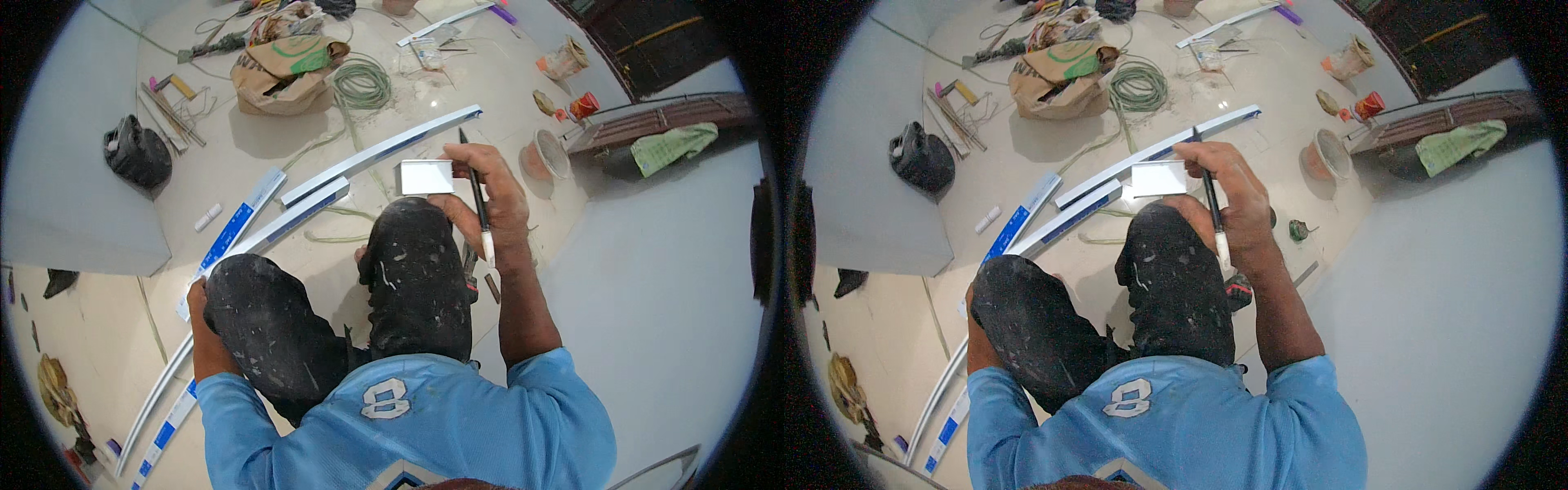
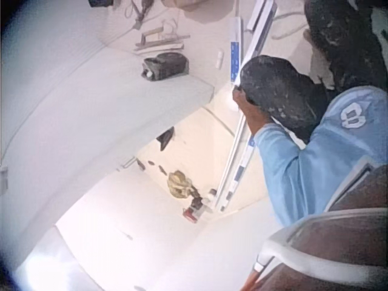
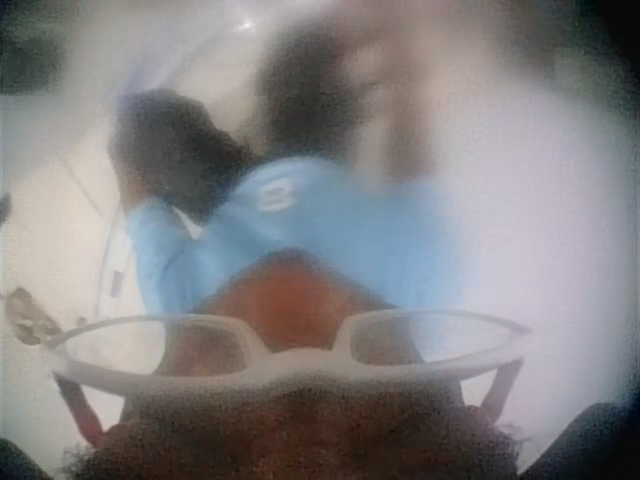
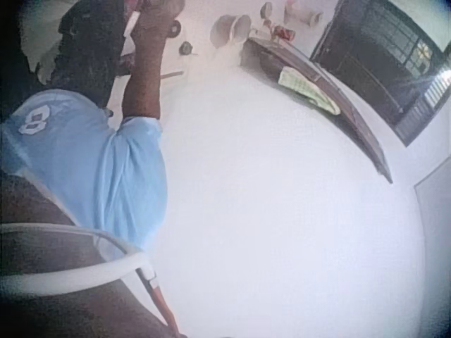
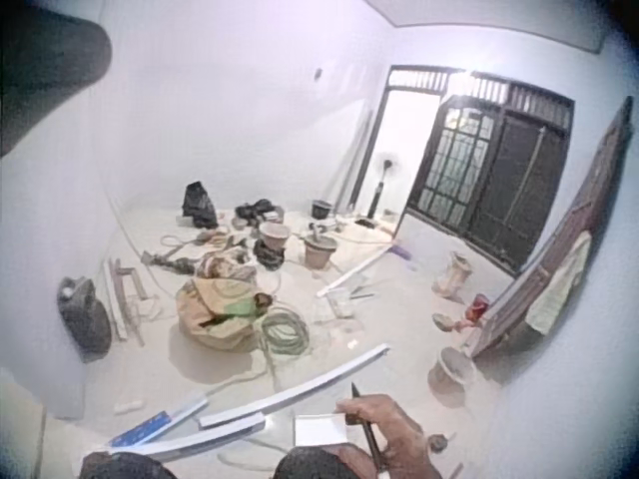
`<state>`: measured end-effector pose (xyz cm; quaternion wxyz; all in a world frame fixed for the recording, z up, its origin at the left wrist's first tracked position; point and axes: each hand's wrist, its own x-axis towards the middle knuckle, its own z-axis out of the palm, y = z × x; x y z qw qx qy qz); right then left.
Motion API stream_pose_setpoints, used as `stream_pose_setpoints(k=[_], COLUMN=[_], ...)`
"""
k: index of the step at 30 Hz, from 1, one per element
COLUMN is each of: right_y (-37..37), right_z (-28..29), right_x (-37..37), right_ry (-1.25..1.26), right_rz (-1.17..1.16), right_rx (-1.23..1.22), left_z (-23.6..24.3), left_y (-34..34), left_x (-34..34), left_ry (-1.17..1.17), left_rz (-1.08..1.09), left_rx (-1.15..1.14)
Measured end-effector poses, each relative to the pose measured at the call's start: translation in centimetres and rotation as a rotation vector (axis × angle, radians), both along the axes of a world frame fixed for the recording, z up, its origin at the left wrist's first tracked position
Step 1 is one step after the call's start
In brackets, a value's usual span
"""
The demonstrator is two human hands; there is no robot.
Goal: The person measures and marks aluminum extrusion profiles with a tape measure, ruler, and marker. They then use an angle grinder to cut the profiles at the marked points and inspect the cut ends.
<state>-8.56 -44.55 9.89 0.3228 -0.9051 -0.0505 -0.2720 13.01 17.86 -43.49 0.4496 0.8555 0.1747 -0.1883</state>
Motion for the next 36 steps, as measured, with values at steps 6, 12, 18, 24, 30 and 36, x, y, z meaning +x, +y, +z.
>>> stream_pose_setpoints(k=[6,12,18,24,30,36], right_y=[0.1,1.6,4.6,1.6,-15.8,-37.1], right_z=[-0.4,-3.4,-3.0,-4.9,-14.8,-42.5], right_x=[-1.0,-0.4,0.5,-1.8,-10.2,-37.4], right_ry=[-0.060,-0.168,-0.364,-0.297,0.108,1.225], right_rz=[0.022,0.160,0.289,0.281,-0.405,-0.944], right_rx=[0.110,0.166,0.256,0.329,0.593,-0.820], left_z=[5.8,40.3,54.6,52.0,51.4,48.5], left_y=[3.2,-15.9,-31.6,-36.7,-42.8,-43.3], left_x=[1.2,-5.9,-16.6,-15.7,-16.6,-16.2], left_ry=[0.220,-0.503,-0.777,-0.656,-0.750,-0.720], left_rz=[0.752,-0.250,-0.796,-0.776,-0.817,-0.764], left_rx=[-0.651,-0.524,-0.330,-0.290,-0.093,-0.173])
